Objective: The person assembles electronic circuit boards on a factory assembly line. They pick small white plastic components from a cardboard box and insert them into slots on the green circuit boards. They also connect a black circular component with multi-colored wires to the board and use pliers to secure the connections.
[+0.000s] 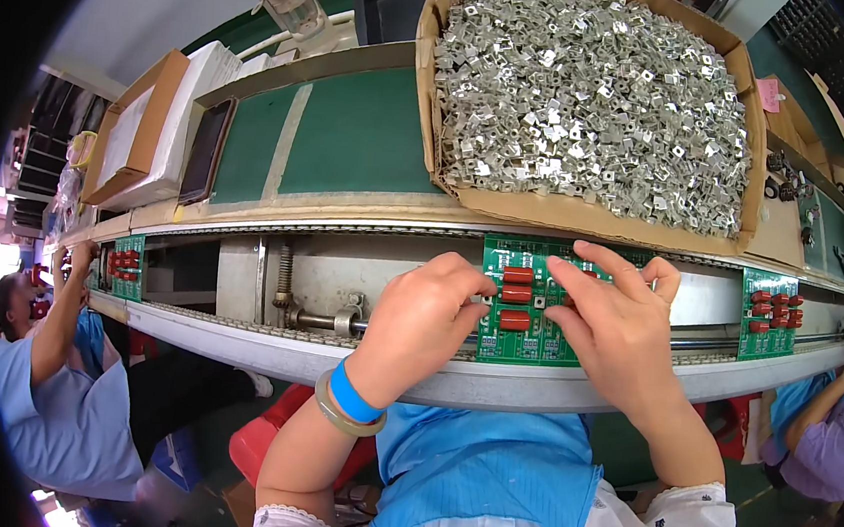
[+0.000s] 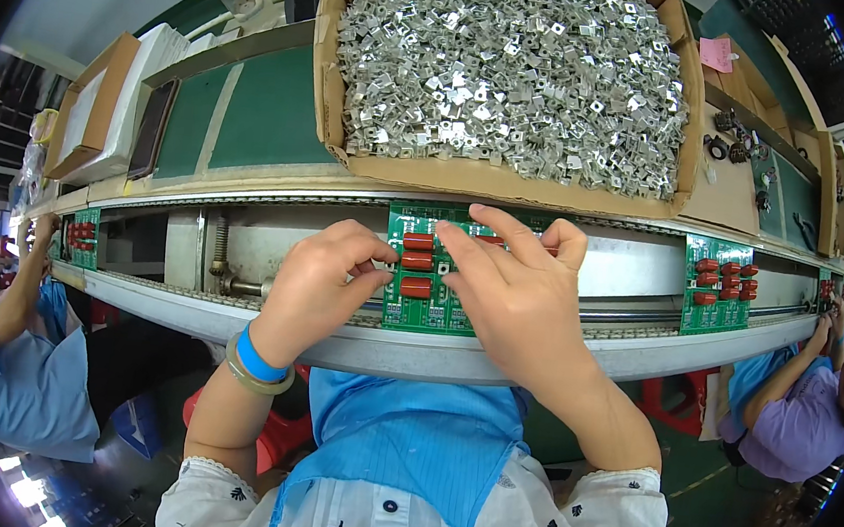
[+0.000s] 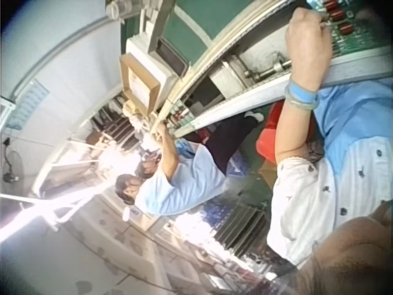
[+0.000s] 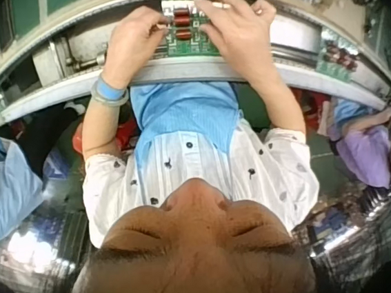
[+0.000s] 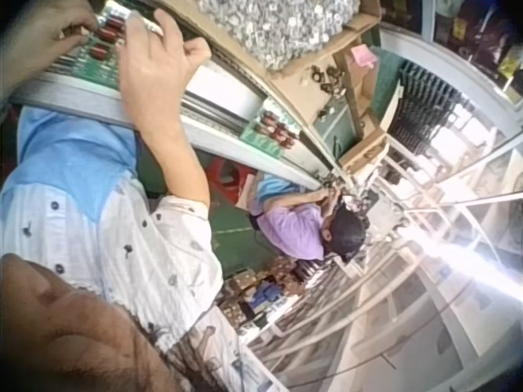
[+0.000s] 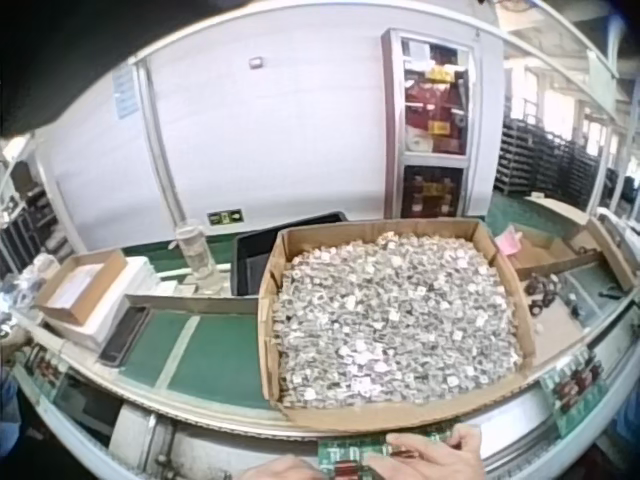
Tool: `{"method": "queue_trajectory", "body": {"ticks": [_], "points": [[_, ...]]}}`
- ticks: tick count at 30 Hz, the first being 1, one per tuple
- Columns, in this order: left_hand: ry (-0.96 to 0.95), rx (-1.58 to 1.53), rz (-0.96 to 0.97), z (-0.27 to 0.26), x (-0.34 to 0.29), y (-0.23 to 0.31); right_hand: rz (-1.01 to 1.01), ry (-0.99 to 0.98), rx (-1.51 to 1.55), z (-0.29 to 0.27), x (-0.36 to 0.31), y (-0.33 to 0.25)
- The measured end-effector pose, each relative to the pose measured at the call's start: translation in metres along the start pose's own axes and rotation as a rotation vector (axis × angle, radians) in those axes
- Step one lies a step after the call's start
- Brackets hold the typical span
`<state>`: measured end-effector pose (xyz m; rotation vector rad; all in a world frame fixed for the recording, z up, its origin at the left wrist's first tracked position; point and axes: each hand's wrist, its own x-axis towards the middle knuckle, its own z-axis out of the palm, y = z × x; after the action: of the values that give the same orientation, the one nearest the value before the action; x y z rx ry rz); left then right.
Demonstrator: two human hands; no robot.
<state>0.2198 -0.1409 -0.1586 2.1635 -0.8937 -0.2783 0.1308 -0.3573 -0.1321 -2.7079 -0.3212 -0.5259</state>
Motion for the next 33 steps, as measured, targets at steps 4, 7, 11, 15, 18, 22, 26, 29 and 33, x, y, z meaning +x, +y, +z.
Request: {"method": "queue_trajectory", "body": {"ticks": [4, 7, 11, 15, 18, 22, 26, 29, 33], "points": [[-0.011, 0.033, 0.027, -0.002, 0.003, 0.001, 0.005, 0.069, -0.018, -0.013, 0.002, 0.007], [-0.01, -0.025, -0.035, -0.017, 0.004, 0.011, 0.022, 0.186, -0.035, -0.029, 0.011, 0.023], [0.133, 0.073, 0.075, -0.042, 0.032, 0.04, 0.003, 0.194, -0.079, -0.042, 0.038, 0.063], [0.203, 0.25, 0.218, -0.033, 0.079, 0.053, -0.059, -0.029, -0.076, -0.025, 0.07, 0.075], [0.19, 0.408, 0.241, -0.011, 0.114, 0.041, -0.045, -0.157, -0.12, -0.012, 0.08, 0.076], [0.106, 0.547, 0.101, 0.004, 0.127, 0.035, -0.067, -0.118, -0.091, -0.005, 0.078, 0.082], [0.148, 0.437, 0.113, 0.001, 0.124, 0.029, 0.143, -0.021, 0.375, -0.019, 0.072, 0.075], [0.156, 0.275, 0.108, -0.01, 0.12, 0.033, 0.347, 0.065, 0.661, -0.036, 0.055, 0.064], [0.112, -0.206, -0.013, -0.023, 0.101, 0.043, 0.319, 0.187, 0.838, -0.042, 0.019, 0.06]]}}
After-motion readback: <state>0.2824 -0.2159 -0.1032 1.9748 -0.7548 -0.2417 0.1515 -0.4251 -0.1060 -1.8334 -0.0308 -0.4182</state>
